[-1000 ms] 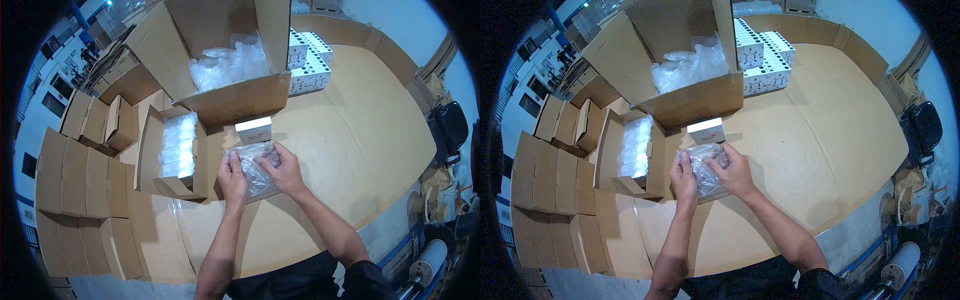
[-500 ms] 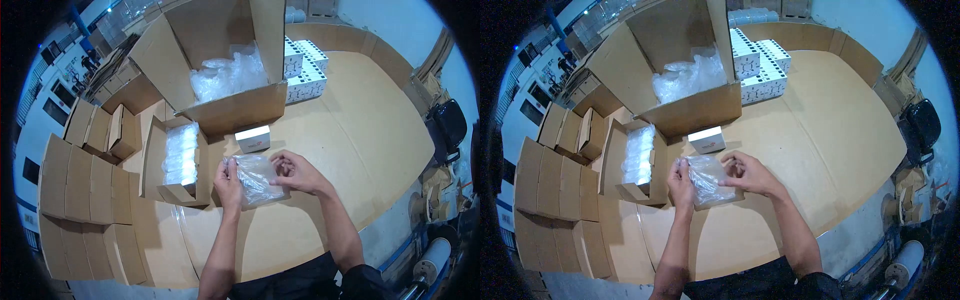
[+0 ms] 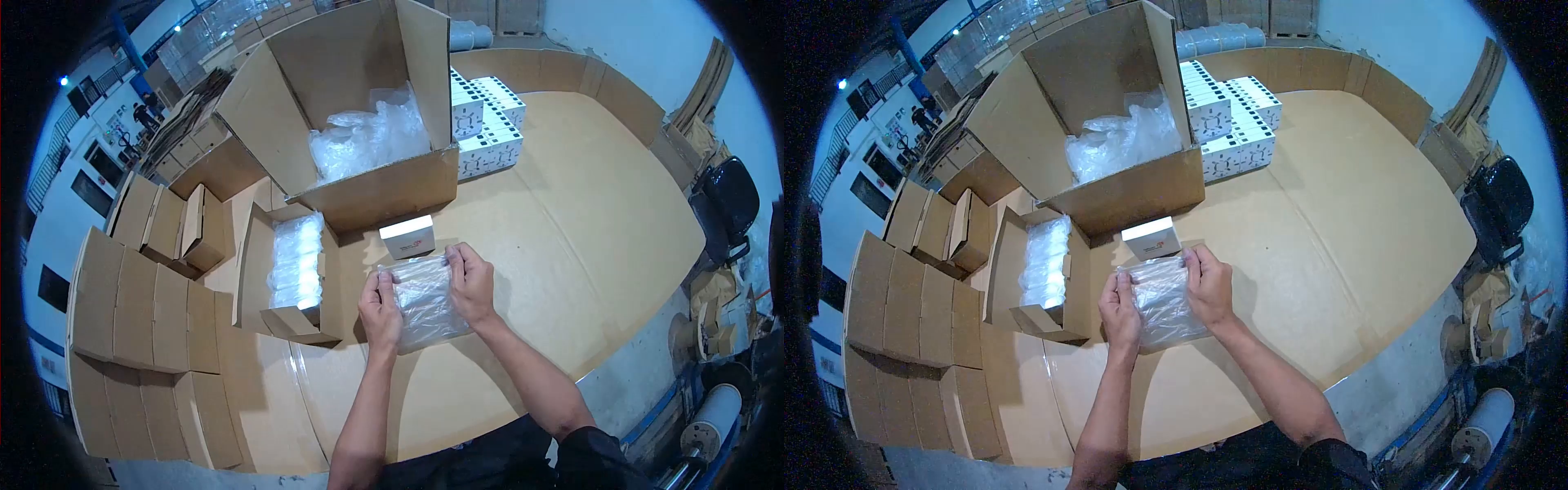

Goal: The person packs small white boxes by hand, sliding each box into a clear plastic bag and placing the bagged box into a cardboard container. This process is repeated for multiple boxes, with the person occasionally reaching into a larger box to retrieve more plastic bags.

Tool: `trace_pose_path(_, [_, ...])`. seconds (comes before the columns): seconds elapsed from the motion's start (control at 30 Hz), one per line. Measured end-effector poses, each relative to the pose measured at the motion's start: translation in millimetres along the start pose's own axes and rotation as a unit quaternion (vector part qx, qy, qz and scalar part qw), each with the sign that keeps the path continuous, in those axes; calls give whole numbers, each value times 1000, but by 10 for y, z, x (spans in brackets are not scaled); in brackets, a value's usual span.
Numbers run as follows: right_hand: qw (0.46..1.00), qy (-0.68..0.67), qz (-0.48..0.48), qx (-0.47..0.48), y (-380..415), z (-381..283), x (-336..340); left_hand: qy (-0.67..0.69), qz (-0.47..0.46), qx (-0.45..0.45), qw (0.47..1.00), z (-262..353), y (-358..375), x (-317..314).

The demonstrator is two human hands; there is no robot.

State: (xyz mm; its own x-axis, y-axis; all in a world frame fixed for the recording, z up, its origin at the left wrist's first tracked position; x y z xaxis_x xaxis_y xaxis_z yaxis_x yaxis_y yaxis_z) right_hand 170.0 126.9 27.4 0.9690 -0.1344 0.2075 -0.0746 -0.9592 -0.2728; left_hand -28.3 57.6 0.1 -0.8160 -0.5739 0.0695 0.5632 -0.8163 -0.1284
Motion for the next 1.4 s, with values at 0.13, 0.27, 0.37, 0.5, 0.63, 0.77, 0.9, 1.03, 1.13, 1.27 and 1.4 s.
trace_pose_path(0.13, [999,-20,-16,21,-5,-42,-21,57,10,31,998,-51,-6,39])
trace_pose_path(0.27, [979,-105,-140,-107,73,157,-226,68,25,-2,997,-1,-10,84])
trace_pose_path(0.37, [935,-128,-314,-107,215,-11,-398,85,73,-26,993,-3,-56,218])
trace_pose_path(0.5, [852,-52,-464,-237,421,96,-364,25,104,-55,993,55,-93,331])
trace_pose_path(0.63, [832,-39,-500,-239,417,215,-259,-13,117,-68,991,47,-111,387])
trace_pose_path(0.77, [902,-88,-400,-136,120,79,-98,-7,117,-65,991,54,-105,366])
trace_pose_path(0.9, [930,143,-177,290,-3,-728,131,30,69,-17,997,-84,-121,328])
trace_pose_path(1.03, [870,207,-184,407,232,-747,-97,114,2,98,989,-377,-125,189])
trace_pose_path(1.13, [878,177,-162,413,182,-701,-79,112,-24,116,987,-360,-93,103])
trace_pose_path(1.27, [951,90,-119,271,-67,-449,118,176,-72,176,966,-368,-6,47])
trace_pose_path(1.4, [982,-64,-177,-35,-111,64,32,198,-95,80,972,-145,10,-66])
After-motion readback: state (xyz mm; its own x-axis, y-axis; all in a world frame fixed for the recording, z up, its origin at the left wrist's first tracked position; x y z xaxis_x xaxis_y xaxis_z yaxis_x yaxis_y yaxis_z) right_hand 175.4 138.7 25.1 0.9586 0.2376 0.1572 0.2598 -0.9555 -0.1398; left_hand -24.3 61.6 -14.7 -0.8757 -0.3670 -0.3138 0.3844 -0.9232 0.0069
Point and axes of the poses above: each hand's wrist, its own y-axis away from the middle knuckle, its own x-axis out of the back of the hand, z = x × y, the point moved 10 cm from there along -y, towards the middle knuckle, and after that the axes turned 3 degrees about z, right-handed, at the moved point
